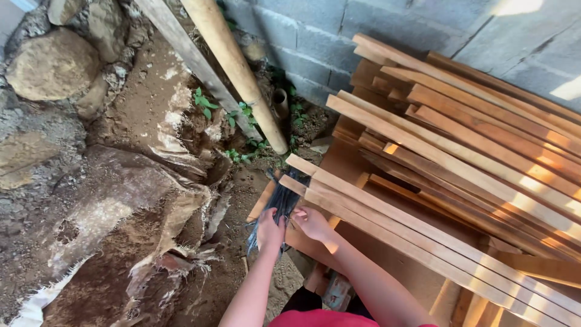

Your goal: The person arranges several thin wooden planks on a workbench, aligns them, and then uses a black strap to tie the bundle together. They wrap the strap around the wood and secure it with a knot.

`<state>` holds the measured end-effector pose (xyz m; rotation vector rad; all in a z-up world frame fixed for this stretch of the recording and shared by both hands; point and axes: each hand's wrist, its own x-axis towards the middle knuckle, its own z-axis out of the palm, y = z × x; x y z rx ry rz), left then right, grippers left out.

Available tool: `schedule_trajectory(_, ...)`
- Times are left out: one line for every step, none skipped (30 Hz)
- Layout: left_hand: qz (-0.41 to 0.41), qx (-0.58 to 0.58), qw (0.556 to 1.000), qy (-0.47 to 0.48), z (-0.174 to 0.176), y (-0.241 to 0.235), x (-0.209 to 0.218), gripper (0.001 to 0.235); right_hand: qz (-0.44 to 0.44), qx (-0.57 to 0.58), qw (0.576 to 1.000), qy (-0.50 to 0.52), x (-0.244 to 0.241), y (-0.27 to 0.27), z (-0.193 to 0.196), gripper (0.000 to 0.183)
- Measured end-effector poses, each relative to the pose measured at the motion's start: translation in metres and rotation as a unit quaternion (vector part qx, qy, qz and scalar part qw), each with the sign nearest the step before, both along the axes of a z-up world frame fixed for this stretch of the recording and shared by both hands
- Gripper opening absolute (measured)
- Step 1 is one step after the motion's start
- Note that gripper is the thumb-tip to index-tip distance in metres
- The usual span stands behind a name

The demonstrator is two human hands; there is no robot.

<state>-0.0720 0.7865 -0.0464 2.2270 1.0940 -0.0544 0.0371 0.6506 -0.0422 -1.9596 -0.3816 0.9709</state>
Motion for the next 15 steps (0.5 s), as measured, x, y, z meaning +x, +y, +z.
schedule_trajectory(0.001, -0.004, 1.0, 0.004, -0.01, 0.004, -0.002, 0.031, 0.001, -0.004, 1.0, 0.004, -0.002, 0.004, -0.005, 0.04)
schedule_trajectory(-0.006, -0.012, 0.999, 0.029, -0.02, 0.007, -0.005, 0.035, -0.007, -0.006, 1.0, 0.015, -0.004, 0.008, -0.01, 0.04)
schedule_trajectory(-0.013, -0.018, 0.998, 0.052, -0.03, 0.012, -0.003, 0.039, -0.015, -0.007, 1.0, 0.023, -0.002, 0.014, -0.014, 0.04)
schedule_trajectory(-0.012, -0.021, 0.998, 0.052, -0.023, 0.012, -0.001, 0.039, -0.014, -0.01, 1.0, 0.023, -0.003, 0.021, -0.018, 0.04)
schedule_trajectory(-0.005, -0.03, 0.998, 0.049, -0.017, 0.013, 0.0, 0.028, -0.019, -0.034, 0.999, 0.026, -0.005, 0.027, -0.023, 0.039)
schedule_trajectory(0.001, -0.039, 0.998, 0.047, -0.012, 0.012, 0.001, 0.018, -0.024, -0.059, 0.998, 0.028, -0.007, 0.032, -0.028, 0.037)
schedule_trajectory(0.002, -0.043, 0.998, 0.049, -0.011, 0.013, 0.004, 0.018, -0.023, -0.063, 0.997, 0.031, -0.007, 0.037, -0.036, 0.037)
schedule_trajectory(0.009, -0.04, 0.999, 0.032, -0.011, 0.013, 0.006, 0.016, -0.043, -0.062, 0.997, 0.033, -0.006, 0.042, -0.044, 0.037)
schedule_trajectory(0.018, -0.035, 0.999, 0.017, -0.01, 0.013, 0.006, 0.014, -0.063, -0.061, 0.995, 0.038, -0.009, 0.047, -0.052, 0.037)
schedule_trajectory(0.019, -0.038, 0.999, 0.021, -0.002, 0.009, 0.0, 0.014, -0.062, -0.065, 0.995, 0.042, -0.012, 0.047, -0.047, 0.037)
schedule_trajectory(0.019, -0.066, 0.998, -0.002, 0.006, 0.009, -0.001, 0.014, -0.083, -0.068, 0.993, 0.055, -0.01, 0.051, -0.042, 0.039)
schedule_trajectory(0.019, -0.093, 0.995, -0.026, 0.015, 0.007, -0.002, 0.015, -0.103, -0.071, 0.99, 0.069, -0.008, 0.054, -0.036, 0.041)
schedule_trajectory(0.02, -0.095, 0.995, -0.024, 0.02, 0.01, -0.005, 0.015, -0.103, -0.073, 0.99, 0.07, -0.007, 0.056, -0.053, 0.041)
schedule_trajectory(-0.005, -0.12, 0.992, -0.024, 0.026, 0.012, -0.009, 0.014, -0.116, -0.08, 0.987, 0.082, -0.007, 0.056, -0.069, 0.043)
schedule_trajectory(-0.032, -0.145, 0.989, -0.026, 0.03, 0.013, -0.01, 0.013, -0.131, -0.086, 0.983, 0.093, -0.005, 0.055, -0.086, 0.046)
